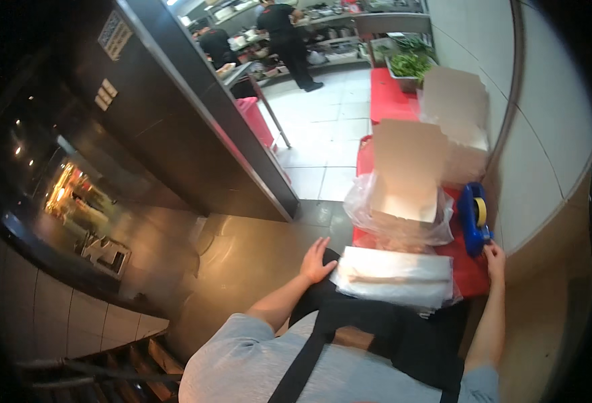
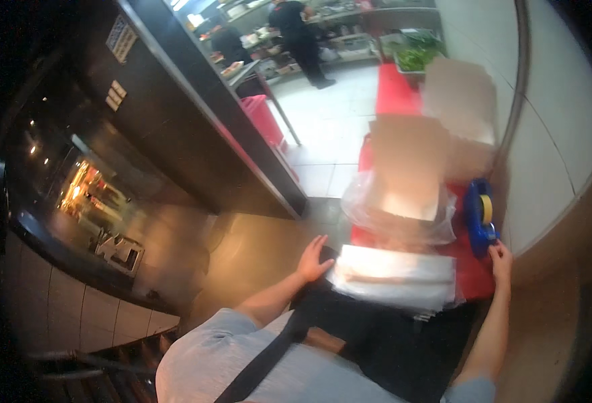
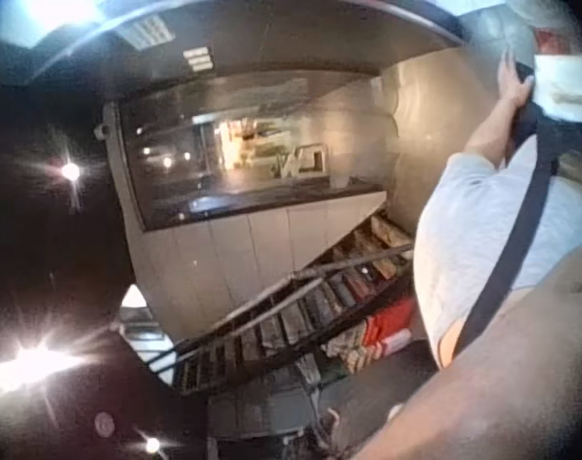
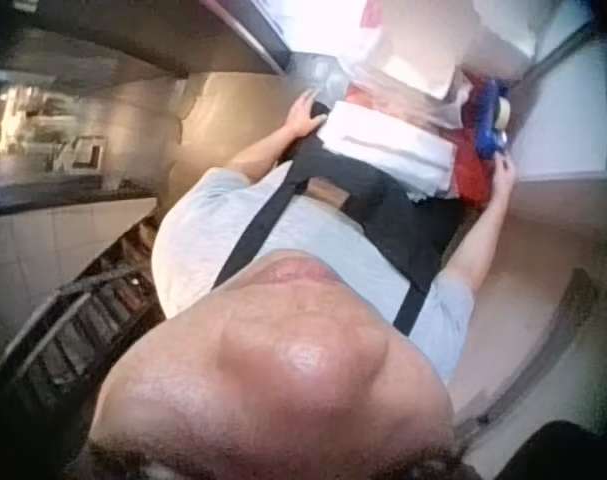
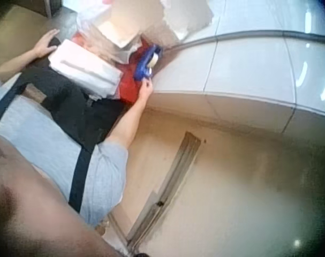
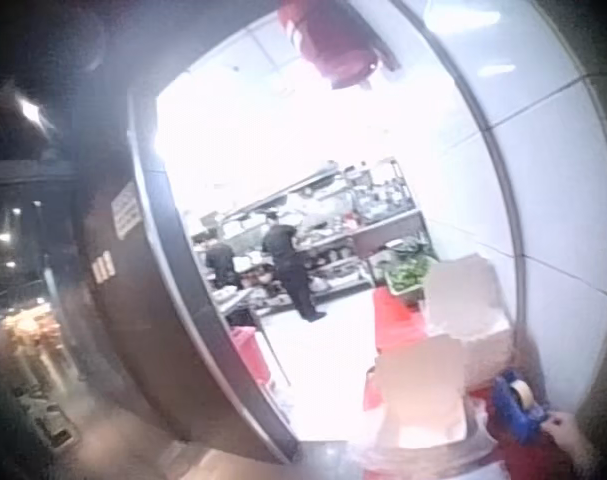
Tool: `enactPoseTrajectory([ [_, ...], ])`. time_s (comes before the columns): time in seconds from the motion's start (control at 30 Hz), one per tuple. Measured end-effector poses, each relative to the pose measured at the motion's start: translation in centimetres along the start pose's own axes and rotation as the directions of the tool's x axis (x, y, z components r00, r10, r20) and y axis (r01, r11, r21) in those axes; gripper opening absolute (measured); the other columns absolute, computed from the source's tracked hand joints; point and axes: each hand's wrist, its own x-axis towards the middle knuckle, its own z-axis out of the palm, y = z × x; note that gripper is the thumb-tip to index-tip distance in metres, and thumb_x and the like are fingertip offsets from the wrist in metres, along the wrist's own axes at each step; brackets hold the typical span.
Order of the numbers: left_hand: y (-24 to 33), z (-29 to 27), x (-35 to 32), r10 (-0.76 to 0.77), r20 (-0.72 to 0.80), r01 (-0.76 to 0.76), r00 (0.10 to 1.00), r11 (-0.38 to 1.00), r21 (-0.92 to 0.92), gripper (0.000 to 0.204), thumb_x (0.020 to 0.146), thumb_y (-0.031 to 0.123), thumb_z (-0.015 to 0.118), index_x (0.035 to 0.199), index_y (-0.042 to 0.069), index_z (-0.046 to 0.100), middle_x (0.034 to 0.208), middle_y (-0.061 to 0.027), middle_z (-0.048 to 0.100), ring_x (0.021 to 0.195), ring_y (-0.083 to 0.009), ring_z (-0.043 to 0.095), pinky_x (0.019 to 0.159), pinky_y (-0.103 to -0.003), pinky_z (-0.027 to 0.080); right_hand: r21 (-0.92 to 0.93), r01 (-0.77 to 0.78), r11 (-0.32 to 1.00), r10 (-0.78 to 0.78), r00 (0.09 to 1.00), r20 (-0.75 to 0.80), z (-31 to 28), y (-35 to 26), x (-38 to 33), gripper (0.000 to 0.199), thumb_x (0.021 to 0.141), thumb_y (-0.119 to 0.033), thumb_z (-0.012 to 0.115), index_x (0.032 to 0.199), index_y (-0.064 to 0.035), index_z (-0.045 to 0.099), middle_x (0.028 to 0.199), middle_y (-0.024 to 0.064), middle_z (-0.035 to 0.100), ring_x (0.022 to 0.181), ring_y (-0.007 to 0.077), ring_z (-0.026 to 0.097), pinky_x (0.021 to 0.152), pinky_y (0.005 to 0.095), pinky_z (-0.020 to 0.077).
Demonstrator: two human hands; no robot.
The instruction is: The person lines cardboard takeout boxes with plastic bags by hand and stacks them.
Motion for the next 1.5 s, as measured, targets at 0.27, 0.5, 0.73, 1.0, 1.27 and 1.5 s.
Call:
enactPoseTrajectory([
  [0.27, 0.4, -0.2, -0.2, -0.024, 0.003, 0.024, 1.0, 1.0, -0.006, 0.083, 0.076, 0.037, 0.069, 0.146, 0.019, 0.028, 0.147, -0.0172, 0.03, 0.134, -0.0356, 0.032, 0.11, -0.045, 0.029, -0.167, 0.063, 0.984, -0.071, 0.996, -0.045, 0.3, -0.6, -0.6, 0.017, 0.09, -0.011, 0.059, 0.079, 0.0005, 0.053, 0.086, 0.0126, 0.063, 0.089, 0.0197, 0.059, 0.077, 0.0325, 0.0459],
  [0.5, -0.5, 0.0, 0.1, -0.054, 0.0, 0.054, 0.999, 0.997, -0.046, 0.08, 0.077, 0.038, 0.069, 0.144, 0.015, 0.033, 0.147, -0.0207, 0.03, 0.135, -0.0371, 0.03, 0.11, -0.045, 0.028, -0.365, 0.04, 0.93, -0.074, 0.994, -0.079, -0.4, -3.6, -4.0, 0.023, 0.093, -0.021, 0.054, 0.092, 0.0015, 0.059, 0.091, 0.015, 0.064, 0.089, 0.0279, 0.059, 0.081, 0.0366, 0.0454],
  [0.73, 12.1, -2.6, 5.7, 0.23, -0.321, -0.328, 0.919, 0.898, -0.294, 0.045, 0.076, 0.016, 0.072, 0.117, 0.006, 0.057, 0.127, -0.0187, 0.048, 0.122, -0.0353, 0.044, 0.104, -0.044, 0.035, 0.349, 0.354, 0.868, -0.403, 0.912, 0.076, 5.0, -17.6, -7.7, 0.06, 0.101, -0.049, 0.028, 0.111, 0.0015, 0.059, 0.134, 0.0166, 0.046, 0.124, 0.0267, 0.045, 0.108, 0.0408, 0.0289],
  [1.0, 26.8, -9.0, 7.4, 0.412, -0.181, -0.446, 0.893, 0.755, -0.48, 0.036, 0.075, 0.03, 0.074, 0.104, 0.009, 0.069, 0.124, -0.0124, 0.055, 0.119, -0.0282, 0.05, 0.1, -0.038, 0.038, 0.562, 0.092, 0.822, -0.321, 0.89, 0.324, 9.5, -29.1, -11.2, 0.072, 0.094, -0.064, 0.031, 0.113, 0.0002, 0.059, 0.135, 0.0138, 0.042, 0.12, 0.0206, 0.046, 0.096, 0.0326, 0.0412],
  [1.27, 27.2, -10.5, 6.9, 0.473, -0.354, -0.591, 0.807, 0.649, -0.479, 0.01, 0.074, 0.015, 0.075, 0.082, 0.01, 0.071, 0.113, -0.0095, 0.055, 0.114, -0.0276, 0.048, 0.096, -0.039, 0.038, 0.77, -0.324, 0.55, -0.15, 0.869, 0.472, 11.6, -28.2, -10.7, 0.08, 0.09, -0.07, 0.032, 0.123, 0.0009, 0.053, 0.124, 0.0096, 0.051, 0.114, 0.0207, 0.05, 0.092, 0.0326, 0.0454],
  [1.5, 26.5, -13.0, 6.8, 0.469, -0.284, -0.548, 0.836, 0.705, -0.45, 0.009, 0.078, 0.014, 0.07, 0.083, 0.006, 0.068, 0.118, -0.0096, 0.052, 0.113, -0.0237, 0.049, 0.097, -0.035, 0.037, 0.493, 0.204, 0.846, -0.263, 0.963, 0.054, 11.8, -29.0, -9.1, 0.034, 0.087, -0.008, 0.063, 0.12, -0.0087, 0.055, 0.125, 0.0109, 0.052, 0.112, 0.0269, 0.05, 0.096, 0.0362, 0.041],
])
